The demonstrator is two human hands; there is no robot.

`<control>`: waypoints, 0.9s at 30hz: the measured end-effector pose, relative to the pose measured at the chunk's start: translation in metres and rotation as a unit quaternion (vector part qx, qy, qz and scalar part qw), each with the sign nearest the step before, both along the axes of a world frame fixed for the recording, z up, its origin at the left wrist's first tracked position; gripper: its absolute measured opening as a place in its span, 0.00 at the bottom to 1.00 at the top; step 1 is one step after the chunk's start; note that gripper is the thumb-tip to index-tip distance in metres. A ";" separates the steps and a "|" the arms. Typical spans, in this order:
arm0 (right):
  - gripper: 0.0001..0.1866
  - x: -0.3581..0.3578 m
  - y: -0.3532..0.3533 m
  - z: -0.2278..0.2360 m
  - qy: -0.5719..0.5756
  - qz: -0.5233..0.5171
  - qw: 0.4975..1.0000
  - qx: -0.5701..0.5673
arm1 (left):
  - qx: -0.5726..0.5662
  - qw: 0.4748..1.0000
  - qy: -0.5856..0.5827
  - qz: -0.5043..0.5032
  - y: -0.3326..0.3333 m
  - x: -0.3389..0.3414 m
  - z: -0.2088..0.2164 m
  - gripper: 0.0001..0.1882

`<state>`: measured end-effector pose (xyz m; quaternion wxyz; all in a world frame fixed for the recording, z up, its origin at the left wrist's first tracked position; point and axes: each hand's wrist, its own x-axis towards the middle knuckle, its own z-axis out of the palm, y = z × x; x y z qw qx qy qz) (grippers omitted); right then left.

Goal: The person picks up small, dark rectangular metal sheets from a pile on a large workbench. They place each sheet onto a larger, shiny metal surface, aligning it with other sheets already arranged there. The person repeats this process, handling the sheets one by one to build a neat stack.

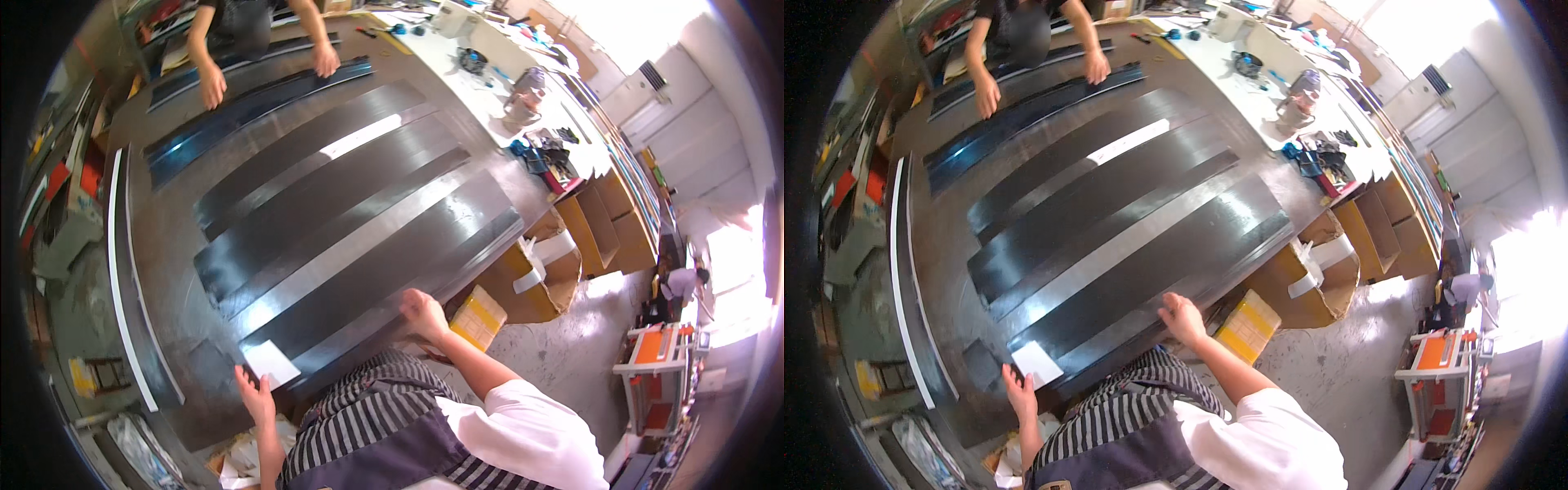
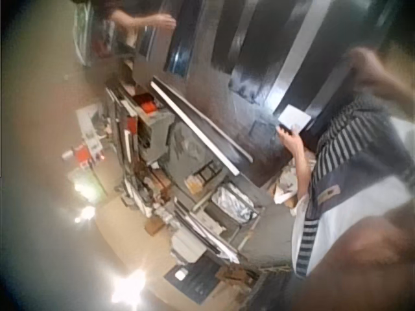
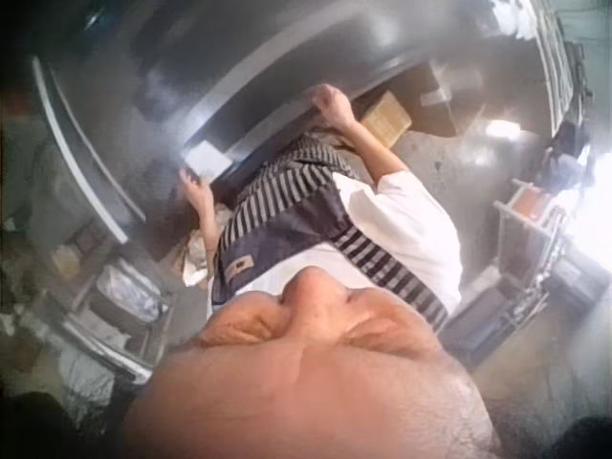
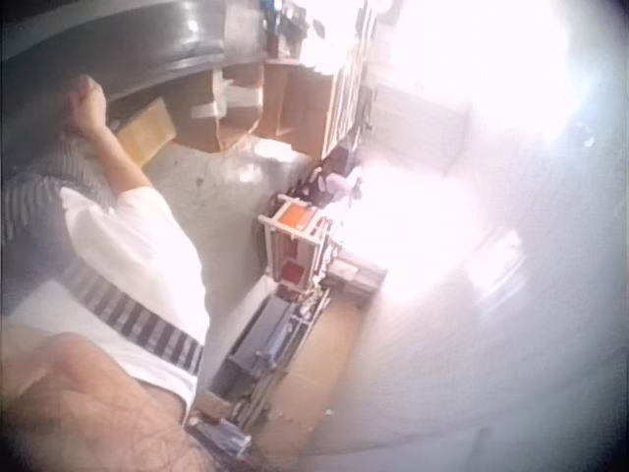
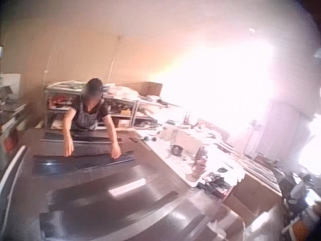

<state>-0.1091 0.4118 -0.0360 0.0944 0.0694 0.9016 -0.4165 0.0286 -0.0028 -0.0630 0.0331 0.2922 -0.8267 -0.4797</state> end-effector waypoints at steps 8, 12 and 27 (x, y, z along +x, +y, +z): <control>0.28 -0.101 0.242 -0.003 0.117 -0.214 0.954 0.177 | -0.066 0.995 -0.068 -0.003 0.026 -0.024 -0.018 0.39; 0.28 -0.159 0.338 -0.023 0.157 -0.264 0.913 0.267 | -0.149 0.983 -0.089 0.066 0.029 -0.027 -0.032 0.37; 0.29 -0.102 0.380 -0.076 0.229 -0.540 0.805 -0.089 | -0.245 0.906 0.114 -0.327 0.289 -0.260 0.043 0.32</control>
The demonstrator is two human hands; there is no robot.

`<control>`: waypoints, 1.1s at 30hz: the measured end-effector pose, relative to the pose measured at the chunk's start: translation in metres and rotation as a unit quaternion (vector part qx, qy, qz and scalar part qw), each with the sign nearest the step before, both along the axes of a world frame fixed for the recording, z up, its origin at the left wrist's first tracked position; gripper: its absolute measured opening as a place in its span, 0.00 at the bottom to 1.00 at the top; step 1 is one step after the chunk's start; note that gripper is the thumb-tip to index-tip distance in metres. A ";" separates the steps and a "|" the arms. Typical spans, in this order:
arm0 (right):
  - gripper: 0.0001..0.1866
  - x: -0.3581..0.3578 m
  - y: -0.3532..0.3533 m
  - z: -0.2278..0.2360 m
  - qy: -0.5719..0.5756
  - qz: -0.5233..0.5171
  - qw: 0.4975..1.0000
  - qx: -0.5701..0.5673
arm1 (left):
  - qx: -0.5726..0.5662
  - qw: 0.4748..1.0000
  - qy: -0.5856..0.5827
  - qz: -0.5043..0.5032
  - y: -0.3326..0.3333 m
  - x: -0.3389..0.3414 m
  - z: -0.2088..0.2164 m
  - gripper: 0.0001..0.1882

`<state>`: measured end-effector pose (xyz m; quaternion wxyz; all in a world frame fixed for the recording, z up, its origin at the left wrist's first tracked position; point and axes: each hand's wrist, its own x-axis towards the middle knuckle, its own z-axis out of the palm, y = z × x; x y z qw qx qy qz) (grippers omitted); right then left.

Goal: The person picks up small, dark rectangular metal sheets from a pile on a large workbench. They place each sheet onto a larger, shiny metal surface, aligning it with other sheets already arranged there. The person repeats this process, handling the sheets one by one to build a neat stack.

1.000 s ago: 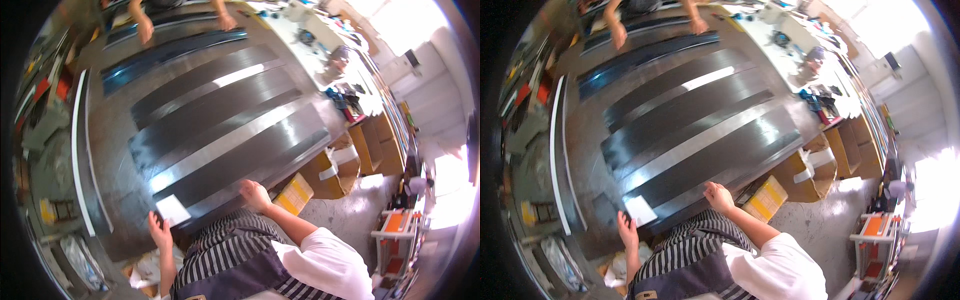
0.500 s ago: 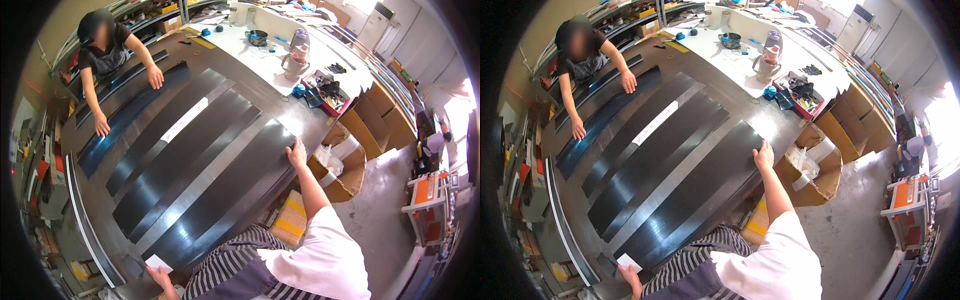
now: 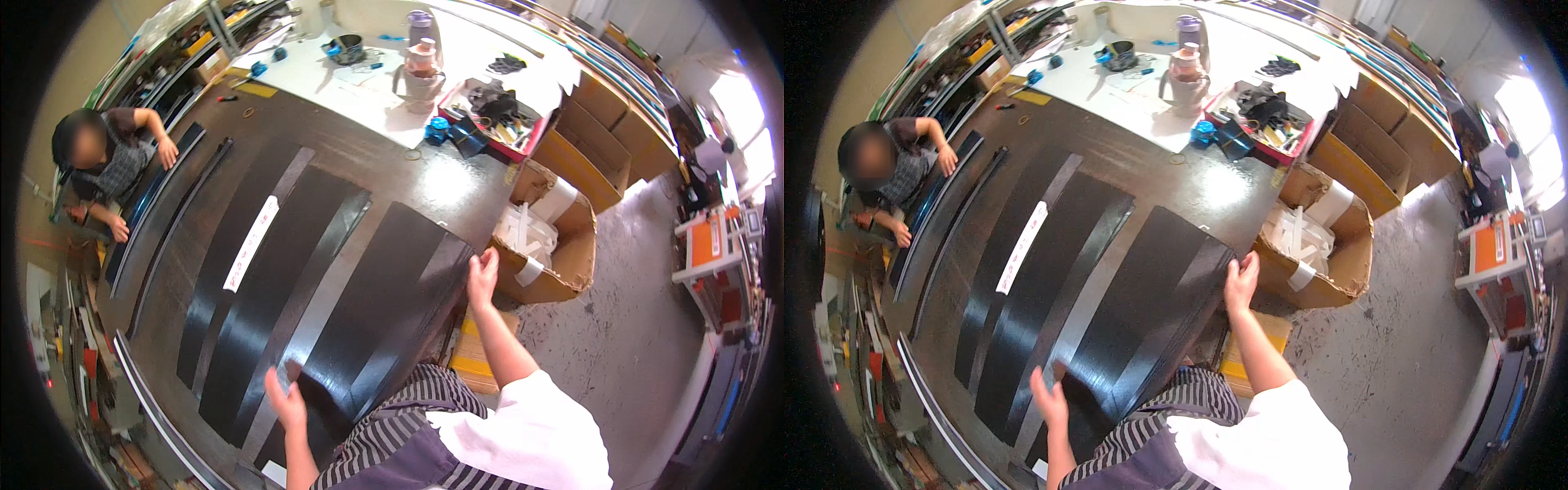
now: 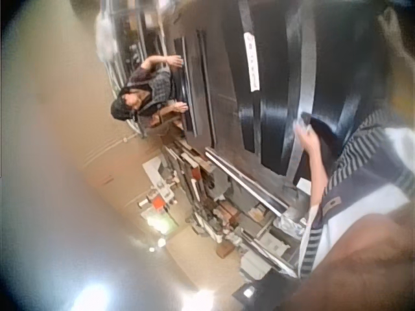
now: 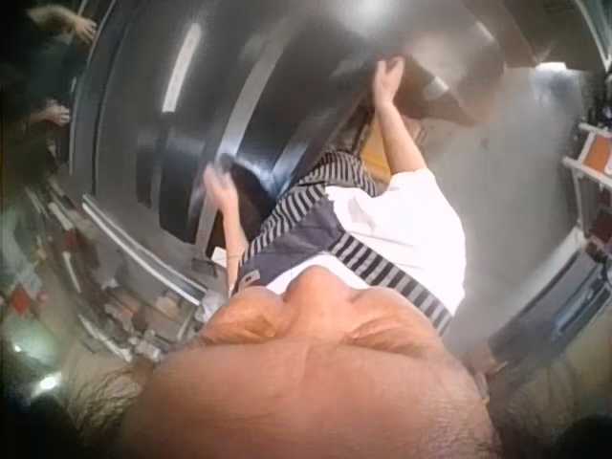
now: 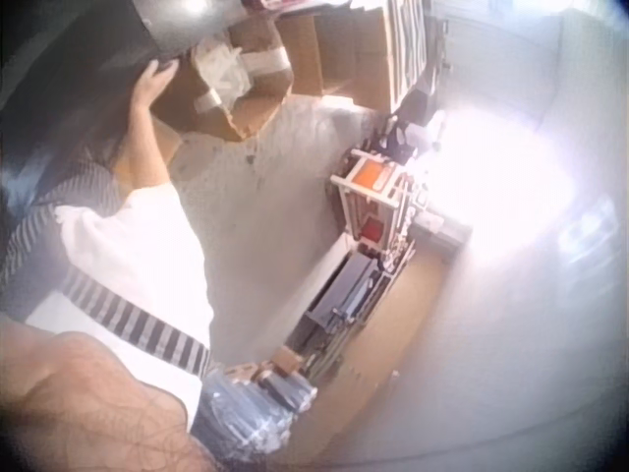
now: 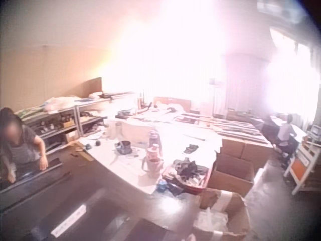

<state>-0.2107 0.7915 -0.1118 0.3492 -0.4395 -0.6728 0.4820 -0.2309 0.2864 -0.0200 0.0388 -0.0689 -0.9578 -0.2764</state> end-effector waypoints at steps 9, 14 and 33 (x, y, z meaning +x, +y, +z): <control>0.40 0.019 -0.080 0.021 0.192 0.058 0.933 -0.297 | 0.009 0.955 -0.135 -0.263 0.194 -0.107 -0.044 0.43; 0.43 0.023 -0.079 0.031 0.238 0.072 0.907 -0.340 | 0.009 0.949 -0.145 -0.281 0.193 -0.108 -0.046 0.44; 0.24 0.027 -0.093 0.033 0.005 0.230 0.971 0.057 | -0.005 0.998 -0.041 -0.051 0.005 0.054 0.008 0.37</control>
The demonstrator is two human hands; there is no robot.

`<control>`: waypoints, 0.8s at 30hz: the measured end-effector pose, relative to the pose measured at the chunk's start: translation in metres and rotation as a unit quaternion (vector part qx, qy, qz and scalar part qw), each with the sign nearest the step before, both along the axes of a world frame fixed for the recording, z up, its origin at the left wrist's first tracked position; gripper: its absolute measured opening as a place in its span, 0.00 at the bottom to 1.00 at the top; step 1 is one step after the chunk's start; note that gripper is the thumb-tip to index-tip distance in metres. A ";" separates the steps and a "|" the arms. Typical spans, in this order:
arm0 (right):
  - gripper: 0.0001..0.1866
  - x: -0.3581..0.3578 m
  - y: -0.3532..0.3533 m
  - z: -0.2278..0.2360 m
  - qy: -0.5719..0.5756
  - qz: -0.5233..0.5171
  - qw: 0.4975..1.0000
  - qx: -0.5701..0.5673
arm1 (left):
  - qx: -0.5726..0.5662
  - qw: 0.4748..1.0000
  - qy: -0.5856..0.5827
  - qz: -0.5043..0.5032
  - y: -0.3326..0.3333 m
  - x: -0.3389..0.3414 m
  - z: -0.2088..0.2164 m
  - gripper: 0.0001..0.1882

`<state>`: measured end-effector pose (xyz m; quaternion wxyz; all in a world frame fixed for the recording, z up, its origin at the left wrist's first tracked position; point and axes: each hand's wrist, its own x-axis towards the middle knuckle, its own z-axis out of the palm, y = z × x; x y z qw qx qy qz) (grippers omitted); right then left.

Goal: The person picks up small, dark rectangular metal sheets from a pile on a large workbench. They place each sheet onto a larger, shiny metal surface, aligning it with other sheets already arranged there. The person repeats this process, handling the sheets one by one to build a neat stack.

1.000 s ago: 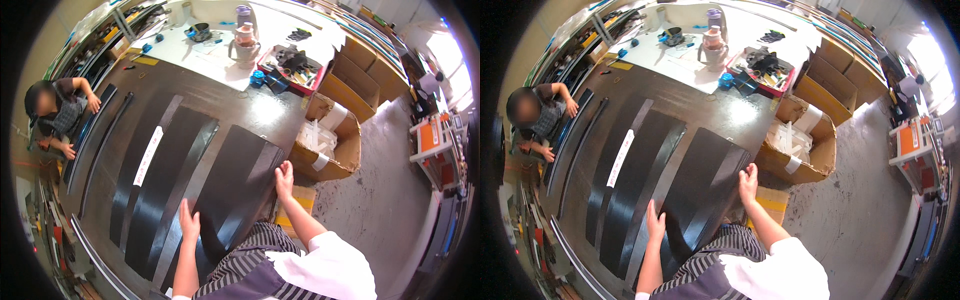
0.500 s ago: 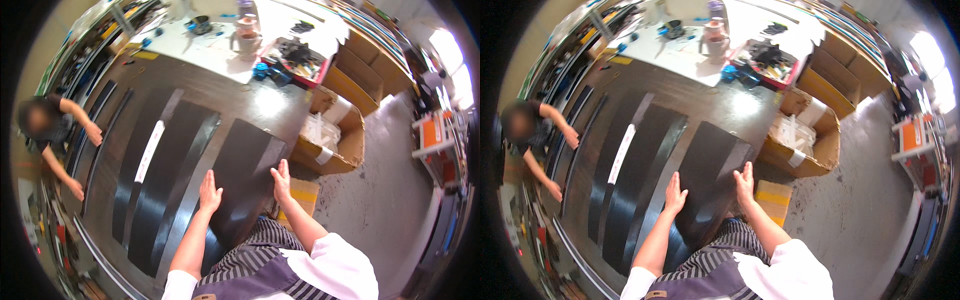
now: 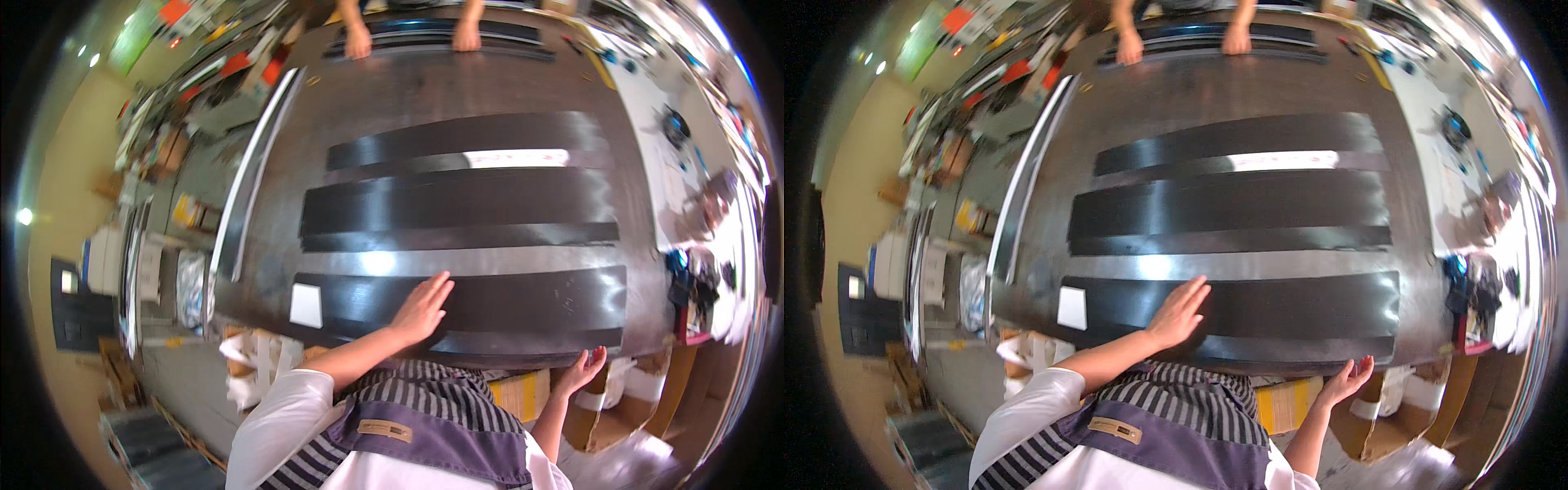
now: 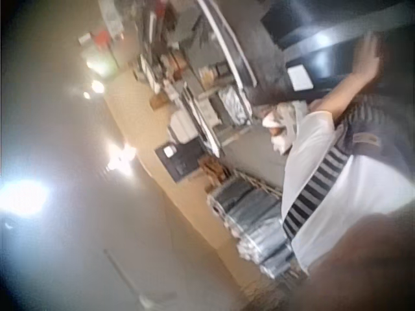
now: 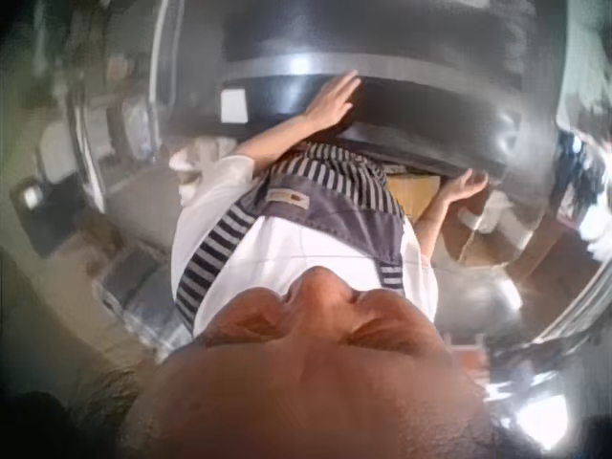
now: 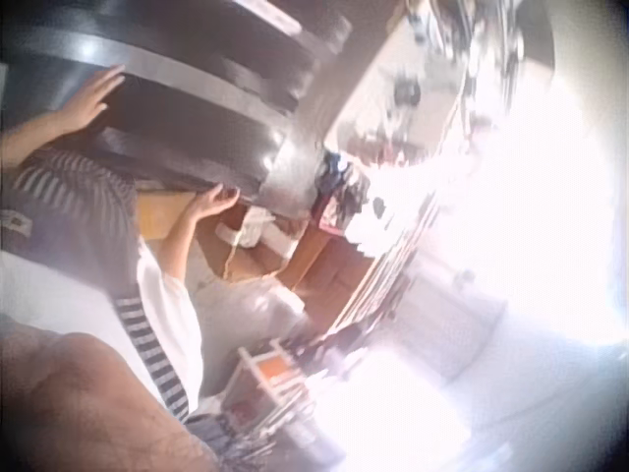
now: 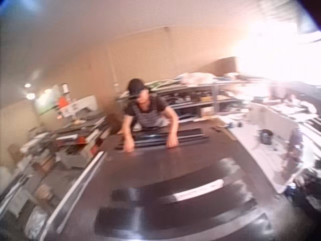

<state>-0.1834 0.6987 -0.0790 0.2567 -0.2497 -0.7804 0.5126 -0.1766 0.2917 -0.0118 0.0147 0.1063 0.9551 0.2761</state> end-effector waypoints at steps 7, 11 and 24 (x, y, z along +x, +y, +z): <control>0.21 0.005 -0.206 0.067 -0.010 0.395 0.903 0.168 | 0.011 0.919 0.078 0.386 -0.155 0.170 -0.023 0.37; 0.21 0.020 -0.350 0.075 -0.020 0.578 0.798 0.170 | 0.185 0.783 -0.002 0.593 -0.197 0.230 -0.051 0.39; 0.20 0.024 -0.563 0.021 -0.087 0.722 0.623 0.288 | 0.778 0.313 -0.302 0.455 -0.248 0.207 -0.047 0.17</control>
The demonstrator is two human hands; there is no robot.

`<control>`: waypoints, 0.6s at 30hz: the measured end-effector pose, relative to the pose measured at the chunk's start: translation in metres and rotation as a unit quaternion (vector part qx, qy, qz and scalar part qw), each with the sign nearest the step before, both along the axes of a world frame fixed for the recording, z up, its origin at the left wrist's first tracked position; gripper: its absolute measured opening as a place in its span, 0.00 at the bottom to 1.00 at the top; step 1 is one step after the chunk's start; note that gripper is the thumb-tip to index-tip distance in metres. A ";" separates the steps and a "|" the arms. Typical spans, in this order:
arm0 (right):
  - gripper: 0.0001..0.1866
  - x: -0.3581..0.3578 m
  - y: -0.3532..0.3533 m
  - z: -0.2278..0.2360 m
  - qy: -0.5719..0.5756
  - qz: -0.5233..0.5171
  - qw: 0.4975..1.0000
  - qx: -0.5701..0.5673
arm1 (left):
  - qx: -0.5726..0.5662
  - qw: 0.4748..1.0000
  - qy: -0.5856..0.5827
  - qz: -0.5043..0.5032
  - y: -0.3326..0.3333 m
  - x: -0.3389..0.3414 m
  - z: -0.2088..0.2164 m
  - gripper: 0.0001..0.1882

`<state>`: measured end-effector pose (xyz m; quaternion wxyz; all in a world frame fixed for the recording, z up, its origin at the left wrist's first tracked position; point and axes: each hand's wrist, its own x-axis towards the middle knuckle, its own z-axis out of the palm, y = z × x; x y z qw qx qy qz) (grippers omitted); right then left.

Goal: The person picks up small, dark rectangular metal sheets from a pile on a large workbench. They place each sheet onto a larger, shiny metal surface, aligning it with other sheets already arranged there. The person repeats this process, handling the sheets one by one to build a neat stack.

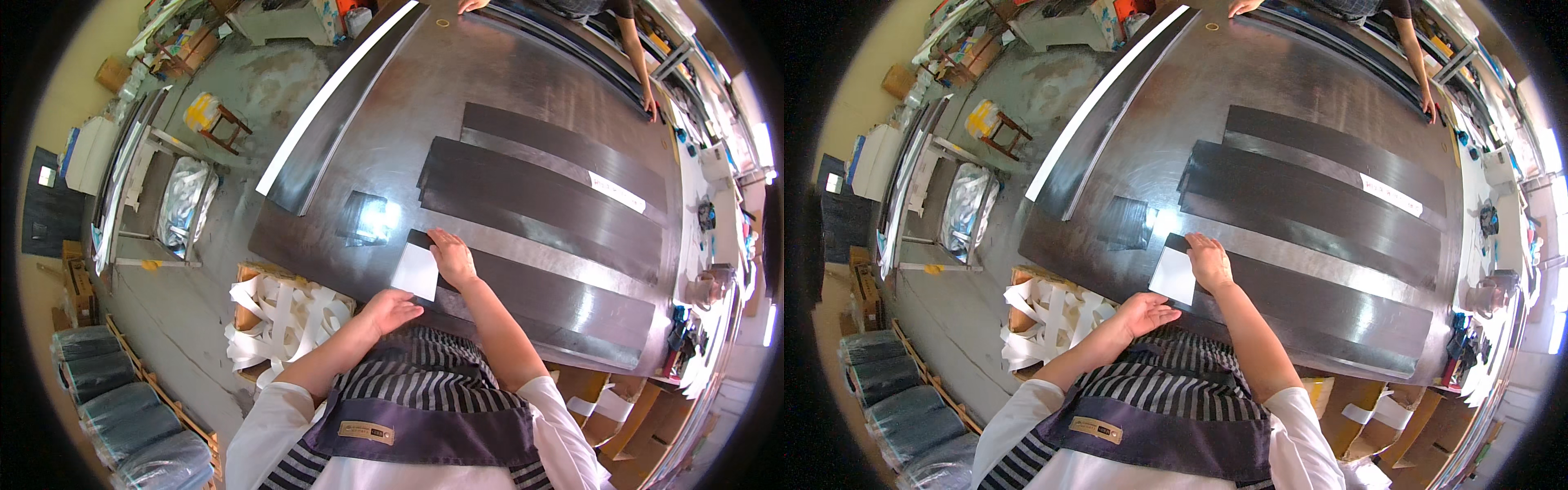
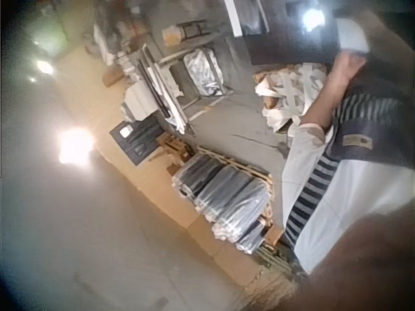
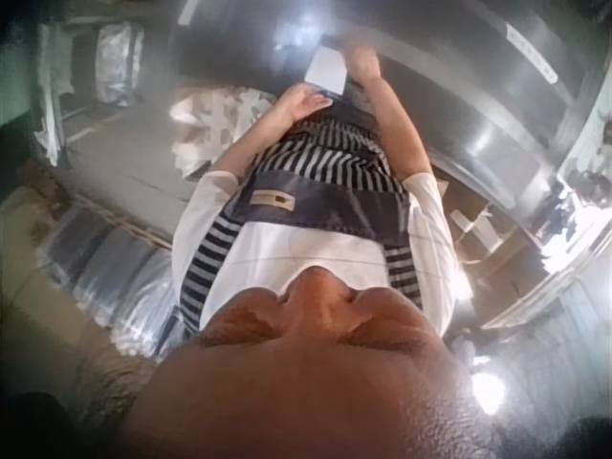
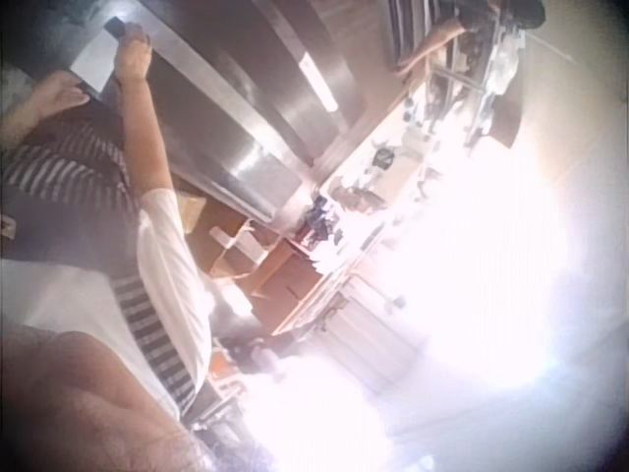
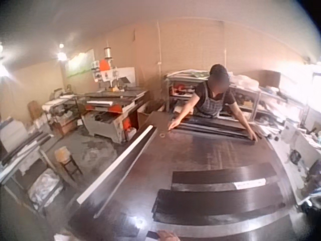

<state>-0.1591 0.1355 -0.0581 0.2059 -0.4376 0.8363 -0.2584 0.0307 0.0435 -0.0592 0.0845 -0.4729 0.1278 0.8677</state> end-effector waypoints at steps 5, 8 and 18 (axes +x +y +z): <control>0.18 0.001 0.000 -0.002 0.027 -0.001 0.999 -0.026 | -0.023 0.999 -0.042 -0.008 0.000 -0.012 0.022 0.18; 0.19 0.003 0.000 -0.007 0.057 0.002 0.998 -0.028 | -0.032 0.997 -0.061 -0.022 0.001 -0.015 0.020 0.16; 0.25 -0.051 0.073 -0.009 0.031 -0.183 0.975 -0.118 | -0.430 0.826 0.107 -0.347 -0.041 -0.038 0.062 0.13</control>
